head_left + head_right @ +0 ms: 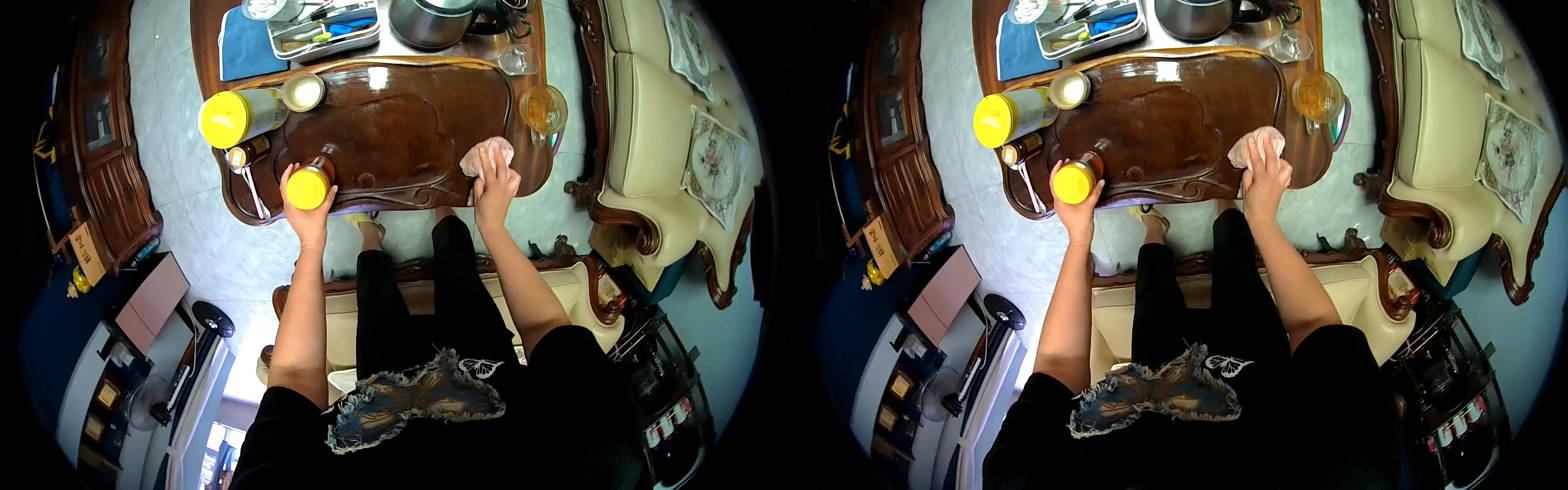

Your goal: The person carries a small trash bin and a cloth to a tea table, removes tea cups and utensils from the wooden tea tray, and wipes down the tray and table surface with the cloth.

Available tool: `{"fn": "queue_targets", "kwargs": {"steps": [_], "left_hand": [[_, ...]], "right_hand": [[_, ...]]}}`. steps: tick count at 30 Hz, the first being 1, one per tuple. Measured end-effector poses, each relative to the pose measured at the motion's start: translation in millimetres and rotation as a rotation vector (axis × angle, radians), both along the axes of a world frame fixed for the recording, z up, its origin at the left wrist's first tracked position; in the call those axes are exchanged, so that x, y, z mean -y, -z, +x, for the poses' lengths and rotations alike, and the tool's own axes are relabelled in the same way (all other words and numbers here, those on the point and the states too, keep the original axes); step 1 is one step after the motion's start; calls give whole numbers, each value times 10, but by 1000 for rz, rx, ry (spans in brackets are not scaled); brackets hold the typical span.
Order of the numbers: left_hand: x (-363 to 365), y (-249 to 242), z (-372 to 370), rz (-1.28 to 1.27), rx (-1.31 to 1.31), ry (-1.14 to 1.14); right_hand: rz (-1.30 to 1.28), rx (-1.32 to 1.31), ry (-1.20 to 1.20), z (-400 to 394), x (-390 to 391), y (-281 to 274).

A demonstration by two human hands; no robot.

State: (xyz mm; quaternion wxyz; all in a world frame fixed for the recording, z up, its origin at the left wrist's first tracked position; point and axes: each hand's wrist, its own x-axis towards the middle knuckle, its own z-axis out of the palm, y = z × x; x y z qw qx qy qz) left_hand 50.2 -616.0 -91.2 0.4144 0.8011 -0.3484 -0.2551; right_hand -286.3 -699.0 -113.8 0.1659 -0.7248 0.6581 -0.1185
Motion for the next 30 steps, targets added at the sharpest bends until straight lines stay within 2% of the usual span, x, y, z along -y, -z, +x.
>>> {"fn": "queue_targets", "kwargs": {"steps": [3, 7, 9, 13, 14, 16, 18, 19, 20, 21, 23, 24, 26, 30], "left_hand": [[13, -9, -22, 0, -2, -3], [-86, 141, 23, -26, 79, 7], [-109, 123, 42, -36, 78, 26], [-208, 233, 102, -62, 144, 56], [-191, 292, 109, -64, 166, 48], [-194, 334, 83, -63, 169, 44], [-304, 356, 51, -62, 219, 51], [-337, 375, 38, -100, 174, 57], [-384, 440, 29, -186, 81, 59], [-422, 498, 15, -274, -11, 64], [-541, 460, -56, -255, 32, 39], [-581, 465, -74, -319, 45, 39], [-714, 405, -144, -414, 98, 20], [-1025, 402, -335, -530, 163, -16]], "right_hand": [[-26, 83, 114, 98, -94, 132], [-9, 56, 164, 673, -446, 191], [115, -37, 116, 1004, -759, 147], [74, 114, -151, 1682, -1156, 180], [56, 119, -150, 1685, -1147, 222], [-103, 136, -296, 1651, -1116, 183], [-100, 22, -439, 1321, -1017, 211], [-126, -67, -495, 1130, -948, 265], [-143, -37, -506, 882, -888, 237], [-230, -11, -517, 643, -849, 242], [-414, -65, -579, 207, -780, 309], [-349, -110, -533, 20, -747, 328], [-382, -88, -461, -379, -698, 299], [-554, -126, -374, -843, -568, 412]]}}
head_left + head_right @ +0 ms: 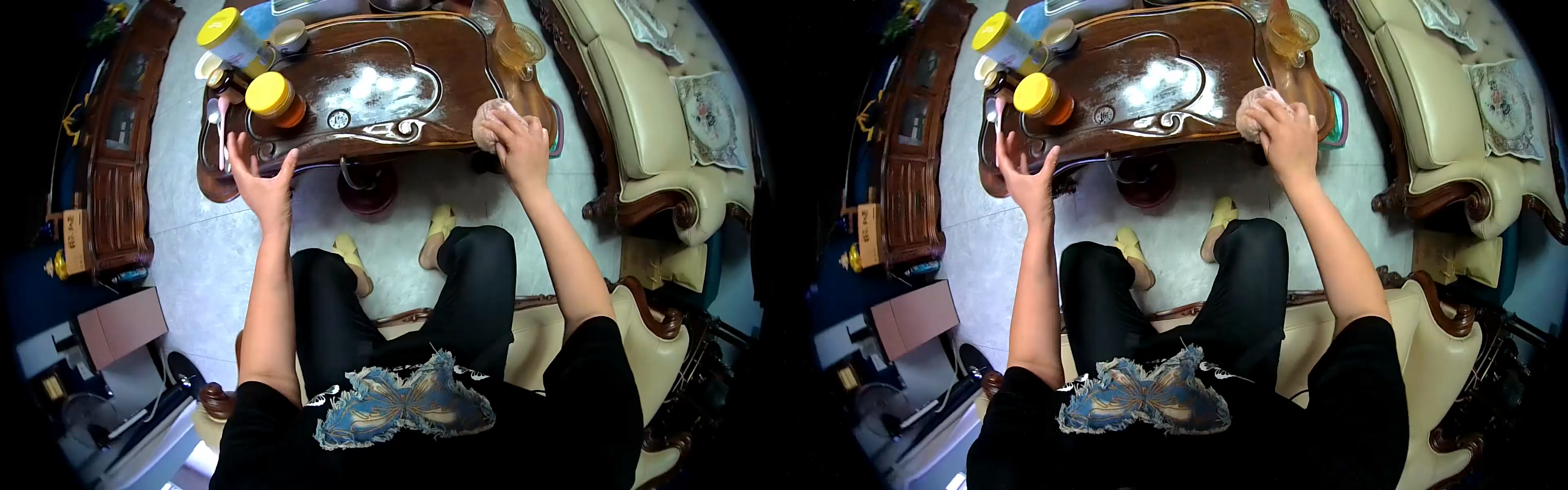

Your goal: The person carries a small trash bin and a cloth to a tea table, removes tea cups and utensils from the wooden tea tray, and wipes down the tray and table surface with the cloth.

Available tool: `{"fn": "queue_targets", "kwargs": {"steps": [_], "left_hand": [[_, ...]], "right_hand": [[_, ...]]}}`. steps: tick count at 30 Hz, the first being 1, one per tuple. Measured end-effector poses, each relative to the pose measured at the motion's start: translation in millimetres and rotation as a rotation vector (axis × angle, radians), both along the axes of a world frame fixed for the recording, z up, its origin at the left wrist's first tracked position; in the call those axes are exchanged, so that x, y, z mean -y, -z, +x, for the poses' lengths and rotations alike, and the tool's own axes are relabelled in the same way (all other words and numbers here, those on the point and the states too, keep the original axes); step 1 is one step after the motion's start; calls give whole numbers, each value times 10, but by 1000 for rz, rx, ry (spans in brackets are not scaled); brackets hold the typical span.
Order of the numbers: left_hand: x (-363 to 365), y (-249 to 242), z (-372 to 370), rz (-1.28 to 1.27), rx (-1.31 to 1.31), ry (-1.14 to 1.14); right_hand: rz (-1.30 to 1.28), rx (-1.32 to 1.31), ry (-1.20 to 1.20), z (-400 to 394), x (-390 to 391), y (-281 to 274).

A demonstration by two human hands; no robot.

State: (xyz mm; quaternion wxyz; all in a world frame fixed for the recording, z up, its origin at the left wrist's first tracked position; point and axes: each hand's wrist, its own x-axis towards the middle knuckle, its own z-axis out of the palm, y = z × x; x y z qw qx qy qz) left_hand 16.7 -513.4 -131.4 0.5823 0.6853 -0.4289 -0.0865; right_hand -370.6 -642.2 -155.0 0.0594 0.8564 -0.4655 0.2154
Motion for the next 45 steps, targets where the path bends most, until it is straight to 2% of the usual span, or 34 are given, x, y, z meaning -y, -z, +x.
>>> {"fn": "queue_targets", "kwargs": {"steps": [3, 6, 7, 9, 11, 13, 15, 17, 19, 21, 23, 25, 28, 32, 34, 37, 39, 43, 45], "left_hand": [[-158, 14, -262, -28, 63, 25], [-171, 7, -566, -13, 361, 49], [-152, -27, -670, -4, 373, 127], [-193, -168, -868, -9, 428, 237], [-193, -248, -924, -13, 455, 296], [-179, -177, -880, 20, 502, 285], [-91, -59, -803, 62, 528, 321], [62, 49, -796, 95, 551, 354], [278, 133, -817, 105, 660, 449], [487, 165, -828, 132, 684, 481], [675, 185, -805, 157, 841, 492], [829, 275, -728, 181, 857, 486], [920, 422, -662, 244, 885, 437], [913, 425, -680, 254, 899, 414], [921, 446, -674, 261, 890, 411], [902, 459, -683, 276, 879, 411], [914, 451, -665, 275, 879, 411], [917, 475, -676, 257, 873, 398], [904, 431, -699, 263, 886, 396]], "right_hand": [[-51, 74, 92, 117, -46, 48], [-60, 169, 22, 299, -92, 242], [-49, 221, -27, 282, -112, 261], [-44, 190, -46, 51, -7, 221], [-94, 36, -133, -284, 211, 176], [-160, 15, -93, -527, 467, 97], [-97, 186, 74, -530, 624, 72], [-138, 343, 135, -320, 632, -34], [4, 338, 115, 106, 521, -206], [54, 221, -47, 483, 437, -74], [59, 84, -317, 569, 334, 5], [139, 76, -255, 396, 337, -4], [-5, -129, -363, -100, 459, -180], [-48, -216, -187, -488, 811, -268], [-166, 6, 110, -397, 765, -346], [-89, 42, 45, -10, 503, -224], [-36, -143, -175, 78, 229, -43], [-83, -123, 48, -32, 324, 91], [-38, -75, 47, 53, 644, 65]]}}
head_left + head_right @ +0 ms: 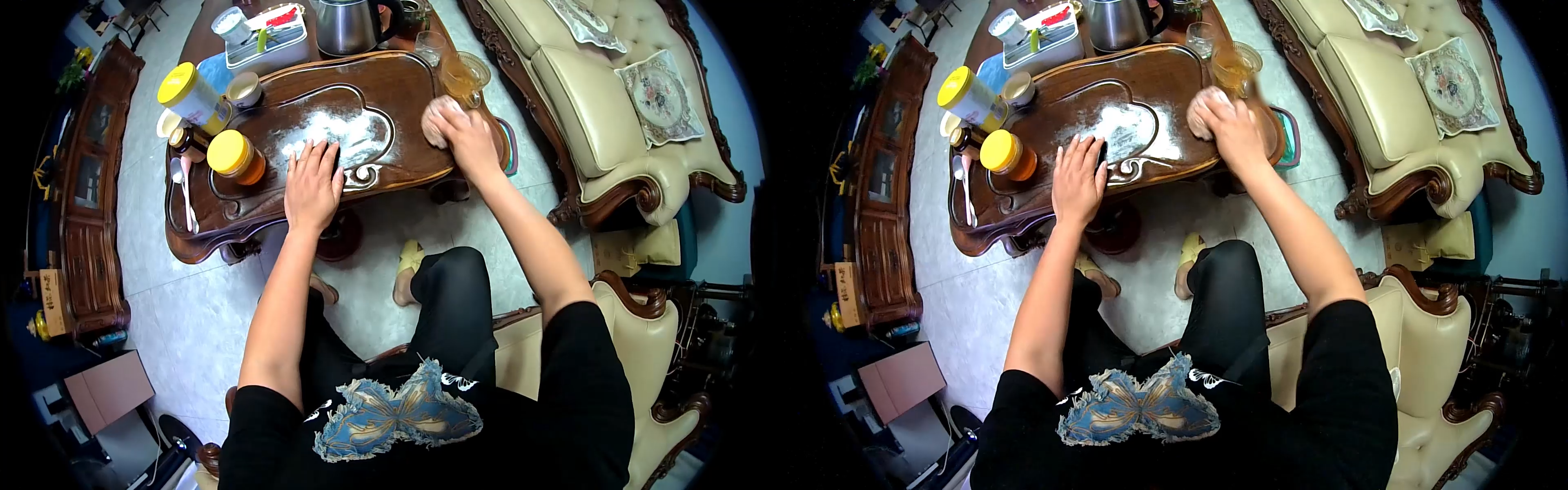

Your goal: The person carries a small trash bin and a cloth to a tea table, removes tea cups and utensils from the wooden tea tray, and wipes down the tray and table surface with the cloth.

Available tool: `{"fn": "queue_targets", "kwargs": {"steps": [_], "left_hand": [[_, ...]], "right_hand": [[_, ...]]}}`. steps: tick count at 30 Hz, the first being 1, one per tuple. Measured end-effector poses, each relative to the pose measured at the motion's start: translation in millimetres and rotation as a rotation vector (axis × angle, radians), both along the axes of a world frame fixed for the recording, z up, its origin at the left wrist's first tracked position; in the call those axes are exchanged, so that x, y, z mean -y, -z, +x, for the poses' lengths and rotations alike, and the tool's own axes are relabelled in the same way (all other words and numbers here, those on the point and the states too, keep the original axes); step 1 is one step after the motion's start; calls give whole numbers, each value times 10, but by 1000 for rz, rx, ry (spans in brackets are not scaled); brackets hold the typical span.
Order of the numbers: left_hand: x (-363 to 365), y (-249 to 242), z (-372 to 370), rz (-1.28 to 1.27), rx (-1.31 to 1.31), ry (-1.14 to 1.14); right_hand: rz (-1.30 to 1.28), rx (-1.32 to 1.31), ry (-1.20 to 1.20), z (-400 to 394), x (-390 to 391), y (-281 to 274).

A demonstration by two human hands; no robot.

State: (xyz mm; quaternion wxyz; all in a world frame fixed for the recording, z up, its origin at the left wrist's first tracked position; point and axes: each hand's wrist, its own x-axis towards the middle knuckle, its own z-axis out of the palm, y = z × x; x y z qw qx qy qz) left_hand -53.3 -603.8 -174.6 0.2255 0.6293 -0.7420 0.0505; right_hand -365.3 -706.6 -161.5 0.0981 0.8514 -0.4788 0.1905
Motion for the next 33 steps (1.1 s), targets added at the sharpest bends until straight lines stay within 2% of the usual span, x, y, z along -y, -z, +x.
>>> {"fn": "queue_targets", "kwargs": {"steps": [4, 8, 10, 13, 16, 18, 19, 22, 23, 24, 25, 27, 28, 30, 33], "left_hand": [[-2, -2, 27, -26, 5, -7], [1, 32, 25, -50, 1, -23], [3, 25, 17, -64, -7, -22], [-7, 15, 2, -86, -42, -35], [-29, 15, -2, -85, -63, -61], [-31, 67, 14, -118, -89, -51], [-26, 76, 20, -123, -92, -49], [-26, 100, 19, -118, -105, -41], [-19, 89, 15, -127, -113, -48], [-19, 79, 17, -134, -123, -52], [-19, 88, 28, -132, -126, -42], [-20, 104, 24, -134, -137, -46], [-15, 112, 23, -136, -143, -39], [-20, 126, 43, -150, -141, -31], [-43, 119, 54, -156, -146, -28]], "right_hand": [[17, 48, -30, 91, 252, 51], [159, 12, 73, -9, -534, -62], [223, 23, 94, 73, -588, -121], [26, 6, 95, 299, -133, 65], [71, 174, 75, 641, 591, 351], [-11, 246, 153, 921, 1042, 534], [45, 222, 243, 1076, 1166, 490], [115, 368, 281, 1508, 1537, 485], [203, 477, 385, 1723, 1603, 501], [340, 610, 389, 1923, 1562, 405], [120, 539, 350, 2157, 1395, 374], [144, 402, 162, 2455, 1172, 329], [279, 420, 41, 2546, 1118, 318], [72, 266, -204, 2654, 1082, 310], [108, 180, -322, 2397, 1341, 158]]}}
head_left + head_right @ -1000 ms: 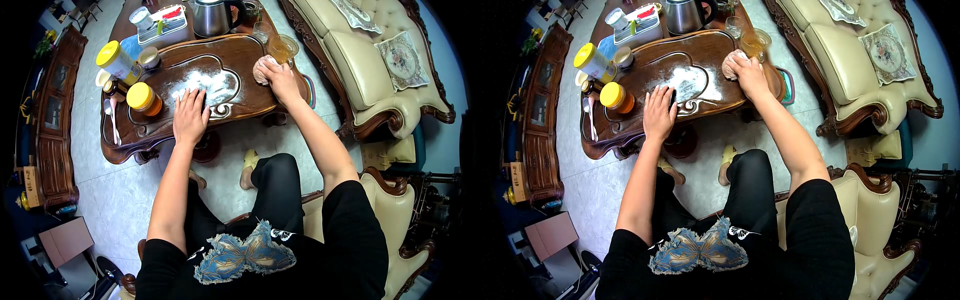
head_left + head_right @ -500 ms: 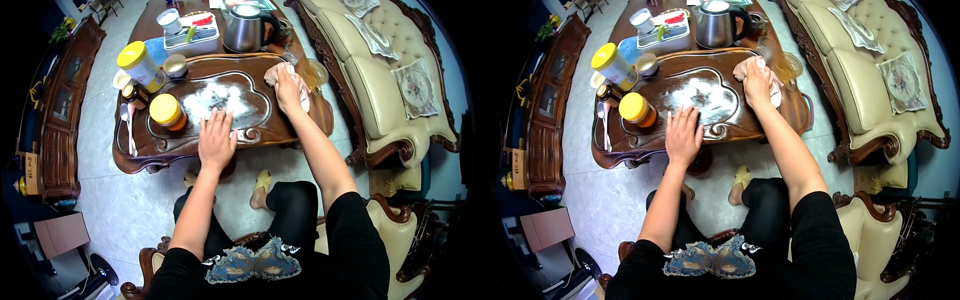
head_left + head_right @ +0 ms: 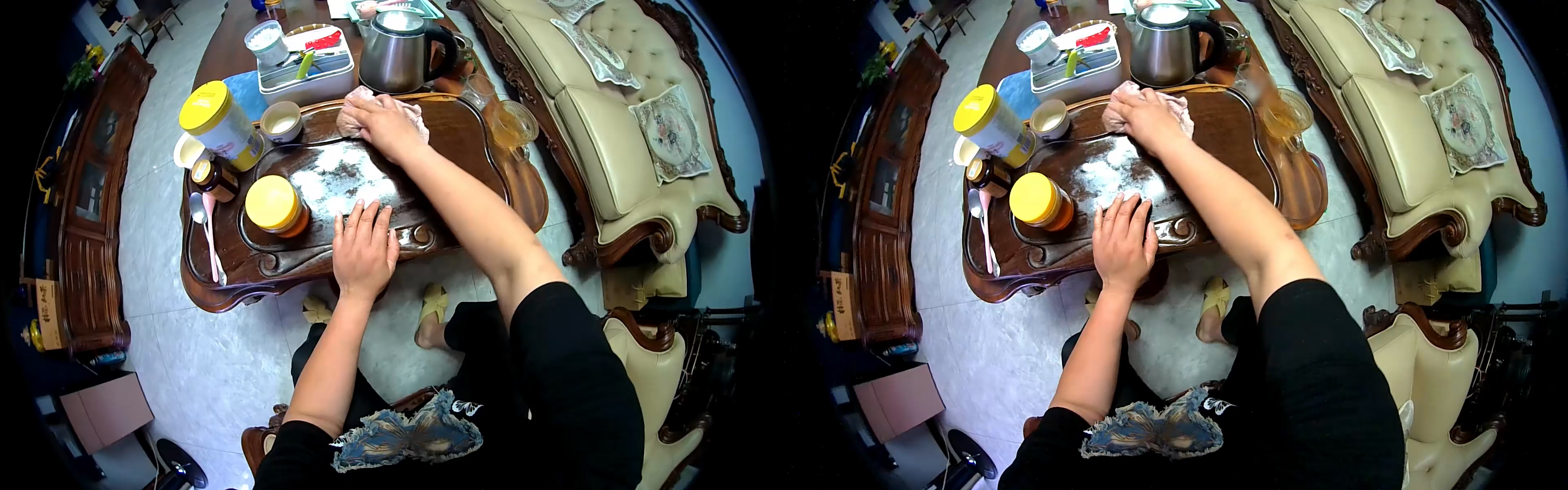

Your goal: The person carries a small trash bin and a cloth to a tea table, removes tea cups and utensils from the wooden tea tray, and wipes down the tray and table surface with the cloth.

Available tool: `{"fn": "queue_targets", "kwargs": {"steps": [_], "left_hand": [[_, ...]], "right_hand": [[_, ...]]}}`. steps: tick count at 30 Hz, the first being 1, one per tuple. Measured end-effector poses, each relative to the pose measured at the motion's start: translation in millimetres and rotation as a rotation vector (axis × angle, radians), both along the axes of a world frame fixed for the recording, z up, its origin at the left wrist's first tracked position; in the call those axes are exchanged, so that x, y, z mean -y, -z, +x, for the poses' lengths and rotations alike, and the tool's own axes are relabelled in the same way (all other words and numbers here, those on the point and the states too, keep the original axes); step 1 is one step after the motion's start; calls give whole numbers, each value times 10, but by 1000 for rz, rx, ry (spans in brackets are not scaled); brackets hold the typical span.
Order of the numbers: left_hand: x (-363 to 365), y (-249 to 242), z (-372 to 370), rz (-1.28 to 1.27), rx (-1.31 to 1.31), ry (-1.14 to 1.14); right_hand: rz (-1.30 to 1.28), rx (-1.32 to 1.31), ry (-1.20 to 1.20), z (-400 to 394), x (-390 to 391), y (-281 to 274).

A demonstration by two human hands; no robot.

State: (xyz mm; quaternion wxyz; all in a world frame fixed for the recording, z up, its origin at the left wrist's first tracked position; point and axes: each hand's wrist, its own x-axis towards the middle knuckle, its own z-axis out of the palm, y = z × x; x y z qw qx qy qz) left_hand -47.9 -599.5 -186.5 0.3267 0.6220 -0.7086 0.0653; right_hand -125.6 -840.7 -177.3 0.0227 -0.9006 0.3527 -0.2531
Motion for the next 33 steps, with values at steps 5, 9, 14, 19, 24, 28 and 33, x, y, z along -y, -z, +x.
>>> {"fn": "queue_targets", "kwargs": {"steps": [5, 9, 14, 19, 24, 28, 33], "left_hand": [[3, 24, 13, -14, 19, 6], [-4, 22, 26, -33, -1, 25], [0, 9, 7, -49, -2, 4], [12, 30, 9, -76, -1, -3], [12, 50, -9, -90, 10, -11], [10, 66, -18, -80, 29, -14], [-13, 18, -53, -56, 60, -23]], "right_hand": [[-130, -125, 169, -607, 74, -34], [-112, -309, 459, -1058, 103, -96], [-97, -300, 464, -1415, 66, -131], [-80, -292, 511, -1410, -411, -82], [-16, -169, 375, -1514, -1637, -197], [22, -210, 390, -2195, -1766, -128], [9, 223, 470, -2878, -1381, -77]]}}
